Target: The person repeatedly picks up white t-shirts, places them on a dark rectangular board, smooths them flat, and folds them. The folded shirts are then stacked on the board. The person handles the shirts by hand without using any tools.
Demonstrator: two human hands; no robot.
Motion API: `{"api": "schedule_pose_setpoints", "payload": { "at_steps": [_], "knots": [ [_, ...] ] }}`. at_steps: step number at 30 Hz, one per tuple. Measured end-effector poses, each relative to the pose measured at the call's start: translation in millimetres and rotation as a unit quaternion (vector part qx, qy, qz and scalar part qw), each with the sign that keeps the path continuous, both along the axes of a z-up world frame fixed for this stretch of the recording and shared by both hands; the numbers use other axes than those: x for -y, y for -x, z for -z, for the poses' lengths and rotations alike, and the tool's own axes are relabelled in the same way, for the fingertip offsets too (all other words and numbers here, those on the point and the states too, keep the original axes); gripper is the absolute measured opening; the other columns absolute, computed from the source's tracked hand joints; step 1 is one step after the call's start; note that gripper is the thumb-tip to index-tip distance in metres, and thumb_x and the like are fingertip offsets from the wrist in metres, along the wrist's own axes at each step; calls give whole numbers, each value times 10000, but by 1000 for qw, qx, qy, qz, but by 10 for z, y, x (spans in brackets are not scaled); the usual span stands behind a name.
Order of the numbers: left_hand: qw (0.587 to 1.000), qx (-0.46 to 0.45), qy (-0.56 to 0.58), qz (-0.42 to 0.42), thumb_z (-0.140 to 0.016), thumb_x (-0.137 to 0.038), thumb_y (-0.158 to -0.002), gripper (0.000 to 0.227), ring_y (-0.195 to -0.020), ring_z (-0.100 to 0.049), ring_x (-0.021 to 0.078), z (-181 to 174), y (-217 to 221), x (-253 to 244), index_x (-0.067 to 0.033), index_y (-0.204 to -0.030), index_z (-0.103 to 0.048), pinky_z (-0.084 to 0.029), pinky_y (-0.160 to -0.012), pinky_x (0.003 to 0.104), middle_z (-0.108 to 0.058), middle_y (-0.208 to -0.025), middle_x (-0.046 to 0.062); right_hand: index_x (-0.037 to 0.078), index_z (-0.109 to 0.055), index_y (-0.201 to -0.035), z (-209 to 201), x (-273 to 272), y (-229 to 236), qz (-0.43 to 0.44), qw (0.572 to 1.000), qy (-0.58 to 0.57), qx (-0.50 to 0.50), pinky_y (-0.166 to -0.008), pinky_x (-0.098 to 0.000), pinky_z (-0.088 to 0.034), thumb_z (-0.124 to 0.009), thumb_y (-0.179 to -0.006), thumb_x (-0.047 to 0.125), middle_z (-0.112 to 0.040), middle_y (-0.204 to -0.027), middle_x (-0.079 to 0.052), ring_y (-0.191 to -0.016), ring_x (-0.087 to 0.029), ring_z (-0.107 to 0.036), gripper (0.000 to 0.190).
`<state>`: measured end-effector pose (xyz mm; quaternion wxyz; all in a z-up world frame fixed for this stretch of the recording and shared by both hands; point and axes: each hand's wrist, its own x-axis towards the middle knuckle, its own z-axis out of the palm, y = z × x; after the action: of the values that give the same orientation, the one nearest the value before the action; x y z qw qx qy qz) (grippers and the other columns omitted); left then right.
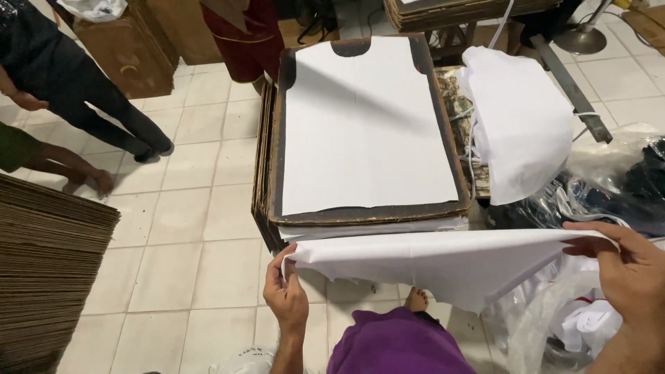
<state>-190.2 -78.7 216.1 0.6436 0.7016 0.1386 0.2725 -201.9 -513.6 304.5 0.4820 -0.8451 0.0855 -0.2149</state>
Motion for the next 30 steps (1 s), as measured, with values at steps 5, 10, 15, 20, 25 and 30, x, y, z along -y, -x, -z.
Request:
{"api": "schedule_pose_setpoints", "payload": {
  "at_steps": [5, 10, 15, 20, 25, 30],
  "knots": [
    [1000, 17, -10, -5, -512, 7, -987, 259, -1207, -662, 226, -2, 20, -30, -22, -1163, -700, -528, -1074, 317, -738, -1203, 110, -110, -698, -1165, 47, -21, -64, -11, 1000, -10, 20, -983, -306, -568, -389, -928, -270, -685, -1102, -209, -904, -293, -682, 421],
    [996, 68, -64, 1, -563, -44, -983, 235, -1187, -672, 275, 121, 10, -56, 14, -1181, -677, -557, -1030, 351, -722, -1215, 155, -79, -694, -1165, 114, 48, -113, -15, 1000, -17, -9, -1009, -317, -531, -301, -862, -225, -698, -1204, -191, -987, -264, -653, 516],
    [987, 67, -146, 23, -623, -50, -937, 192, -1122, -704, 279, 120, 47, -34, -22, -1108, -704, -591, -976, 375, -735, -1175, 146, -84, -640, -1184, 641, 502, -207, -46, 999, 24, -6, -1159, -382, -499, -381, -1123, -185, -668, -1311, -231, -1268, -336, -635, 284],
    [985, 71, -144, 58, -600, 87, -881, 272, -1159, -693, 299, 65, 145, 9, -5, -1120, -693, -588, -1019, 370, -720, -1191, 172, -34, -657, -1325, 197, 142, -58, 11, 993, 18, -115, -945, -368, -473, -333, -1097, -85, -648, -846, -281, -820, -324, -655, 400],
    [987, 56, -126, 78, -613, 55, -895, 237, -1151, -697, 295, 86, 207, -17, -11, -1109, -691, -591, -997, 381, -729, -1176, 157, -63, -630, -1303, 1, -65, 48, 1, 993, 22, -112, -866, -375, -516, -406, -1114, -100, -677, -817, -306, -783, -322, -673, 295],
    [989, 36, -124, 67, -561, 31, -972, 211, -1052, -713, 225, 28, 284, -81, -22, -1112, -710, -583, -946, 297, -754, -1090, 92, -137, -612, -1193, 103, 19, 24, -56, 998, 27, 8, -893, -397, -571, -444, -1156, -144, -676, -1076, -279, -901, -357, -681, 173]
  ]
}}
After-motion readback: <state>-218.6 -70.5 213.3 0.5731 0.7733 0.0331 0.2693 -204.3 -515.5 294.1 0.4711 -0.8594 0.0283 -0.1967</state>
